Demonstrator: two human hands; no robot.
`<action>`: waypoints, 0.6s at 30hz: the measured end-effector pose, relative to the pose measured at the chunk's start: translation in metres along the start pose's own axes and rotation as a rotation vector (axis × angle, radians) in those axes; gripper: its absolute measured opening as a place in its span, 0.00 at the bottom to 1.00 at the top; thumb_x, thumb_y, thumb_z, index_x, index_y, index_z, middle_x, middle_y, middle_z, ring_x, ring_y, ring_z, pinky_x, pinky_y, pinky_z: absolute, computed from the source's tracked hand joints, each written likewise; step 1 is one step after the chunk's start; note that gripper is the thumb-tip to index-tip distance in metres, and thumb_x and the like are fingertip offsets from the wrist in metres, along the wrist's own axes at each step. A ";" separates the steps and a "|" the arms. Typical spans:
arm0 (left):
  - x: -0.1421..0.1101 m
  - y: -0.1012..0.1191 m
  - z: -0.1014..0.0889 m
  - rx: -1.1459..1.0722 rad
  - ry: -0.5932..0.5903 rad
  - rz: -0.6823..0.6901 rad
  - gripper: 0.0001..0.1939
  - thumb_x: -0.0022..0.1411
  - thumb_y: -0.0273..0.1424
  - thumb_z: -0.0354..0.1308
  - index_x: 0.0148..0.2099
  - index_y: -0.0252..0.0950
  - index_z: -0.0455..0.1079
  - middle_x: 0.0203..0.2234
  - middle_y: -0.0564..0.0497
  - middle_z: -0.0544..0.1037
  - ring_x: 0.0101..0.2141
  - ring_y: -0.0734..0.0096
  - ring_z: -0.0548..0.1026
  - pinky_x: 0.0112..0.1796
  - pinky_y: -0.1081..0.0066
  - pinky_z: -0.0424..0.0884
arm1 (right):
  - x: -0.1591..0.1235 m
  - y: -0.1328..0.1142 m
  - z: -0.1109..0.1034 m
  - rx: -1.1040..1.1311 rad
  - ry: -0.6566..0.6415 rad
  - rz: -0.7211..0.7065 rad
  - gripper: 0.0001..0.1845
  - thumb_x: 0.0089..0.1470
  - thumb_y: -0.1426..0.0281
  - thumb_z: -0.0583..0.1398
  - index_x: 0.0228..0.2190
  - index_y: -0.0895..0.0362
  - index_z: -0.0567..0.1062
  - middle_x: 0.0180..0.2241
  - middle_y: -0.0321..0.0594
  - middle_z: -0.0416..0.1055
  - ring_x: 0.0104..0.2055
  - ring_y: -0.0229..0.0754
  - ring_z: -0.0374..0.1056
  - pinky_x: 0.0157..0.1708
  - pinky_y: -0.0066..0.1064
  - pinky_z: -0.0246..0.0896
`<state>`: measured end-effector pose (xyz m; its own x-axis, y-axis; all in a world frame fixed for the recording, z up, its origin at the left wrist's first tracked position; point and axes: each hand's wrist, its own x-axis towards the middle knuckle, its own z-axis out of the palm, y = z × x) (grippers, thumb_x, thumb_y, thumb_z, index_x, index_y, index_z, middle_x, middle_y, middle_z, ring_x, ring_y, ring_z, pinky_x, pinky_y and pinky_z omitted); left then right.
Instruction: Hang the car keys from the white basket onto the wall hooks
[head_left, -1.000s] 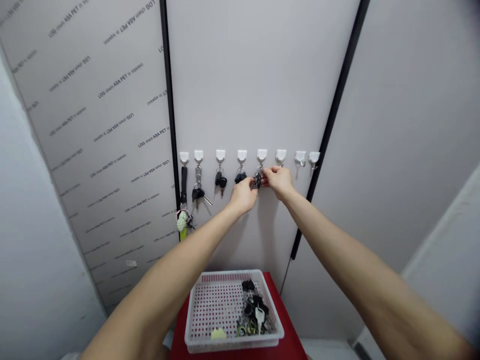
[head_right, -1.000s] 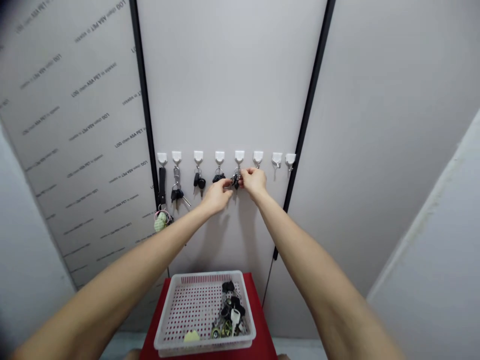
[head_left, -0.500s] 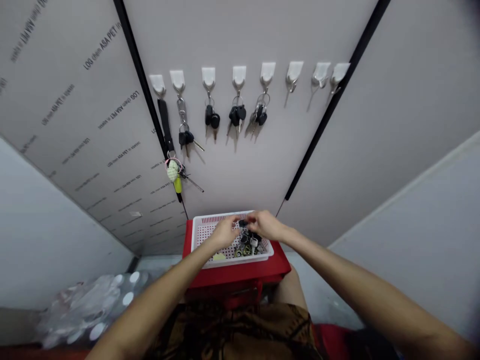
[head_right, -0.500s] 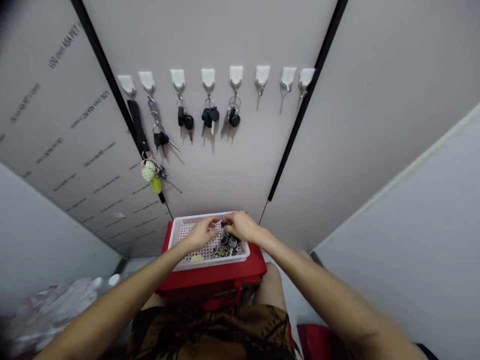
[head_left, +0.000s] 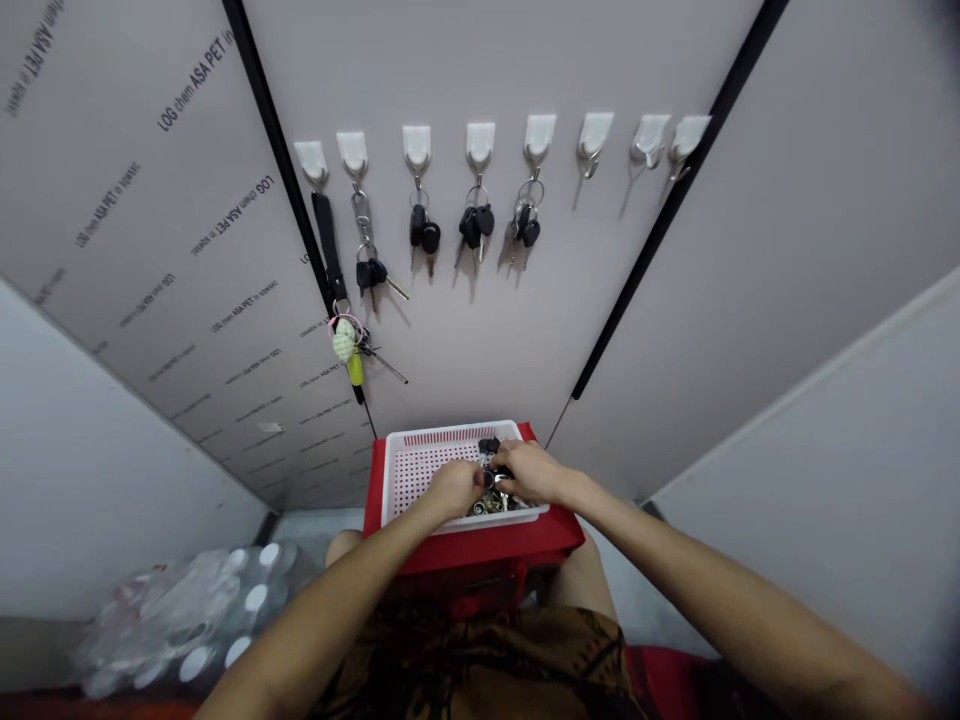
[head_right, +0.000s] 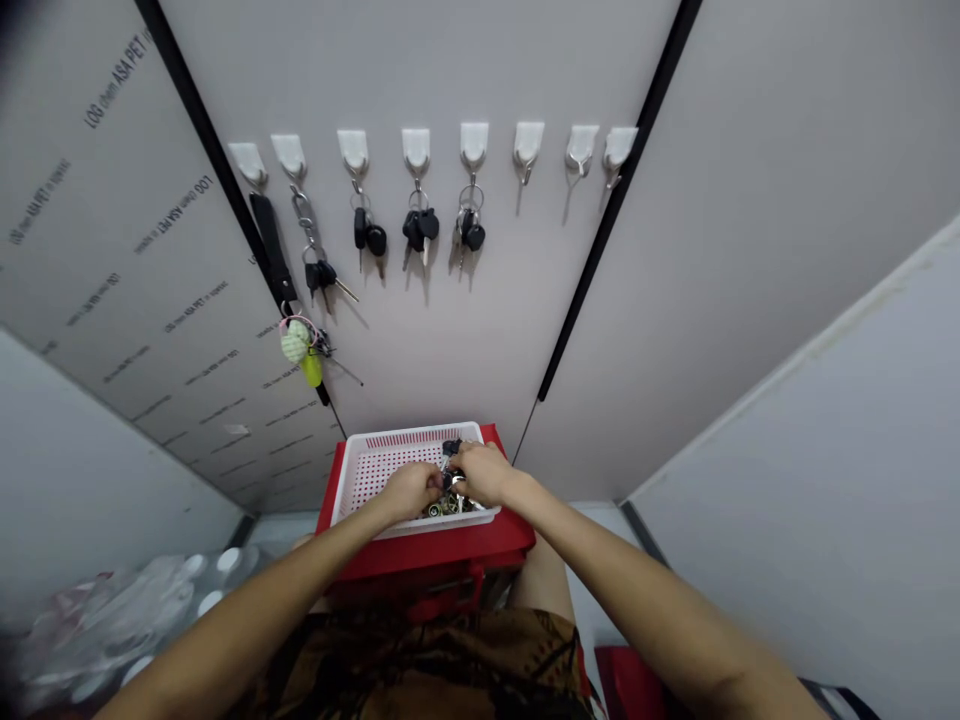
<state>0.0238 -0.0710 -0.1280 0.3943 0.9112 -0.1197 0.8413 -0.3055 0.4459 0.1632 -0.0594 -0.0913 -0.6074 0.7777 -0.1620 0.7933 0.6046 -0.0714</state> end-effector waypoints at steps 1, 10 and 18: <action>0.000 -0.001 0.000 0.001 -0.008 0.004 0.08 0.44 0.27 0.46 0.27 0.37 0.65 0.21 0.52 0.70 0.26 0.72 0.67 0.27 0.75 0.59 | -0.001 0.002 0.000 0.014 -0.021 -0.022 0.13 0.37 0.67 0.54 0.30 0.54 0.69 0.32 0.42 0.64 0.37 0.43 0.58 0.33 0.31 0.50; 0.004 -0.004 -0.015 -0.122 0.166 0.045 0.07 0.47 0.28 0.43 0.25 0.33 0.62 0.21 0.52 0.67 0.25 0.75 0.63 0.27 0.76 0.58 | -0.003 0.002 0.001 0.096 0.097 0.063 0.13 0.40 0.68 0.52 0.31 0.57 0.68 0.33 0.43 0.65 0.38 0.42 0.58 0.37 0.33 0.47; 0.006 -0.005 -0.026 -0.378 0.153 0.030 0.06 0.47 0.27 0.44 0.24 0.32 0.60 0.16 0.57 0.62 0.21 0.80 0.60 0.24 0.78 0.58 | 0.007 -0.006 0.004 0.390 0.282 0.059 0.10 0.42 0.70 0.49 0.24 0.60 0.69 0.24 0.40 0.68 0.28 0.36 0.61 0.30 0.27 0.51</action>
<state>0.0122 -0.0572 -0.1081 0.3333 0.9426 0.0192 0.6239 -0.2357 0.7451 0.1540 -0.0585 -0.0962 -0.5057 0.8578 0.0924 0.7508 0.4903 -0.4425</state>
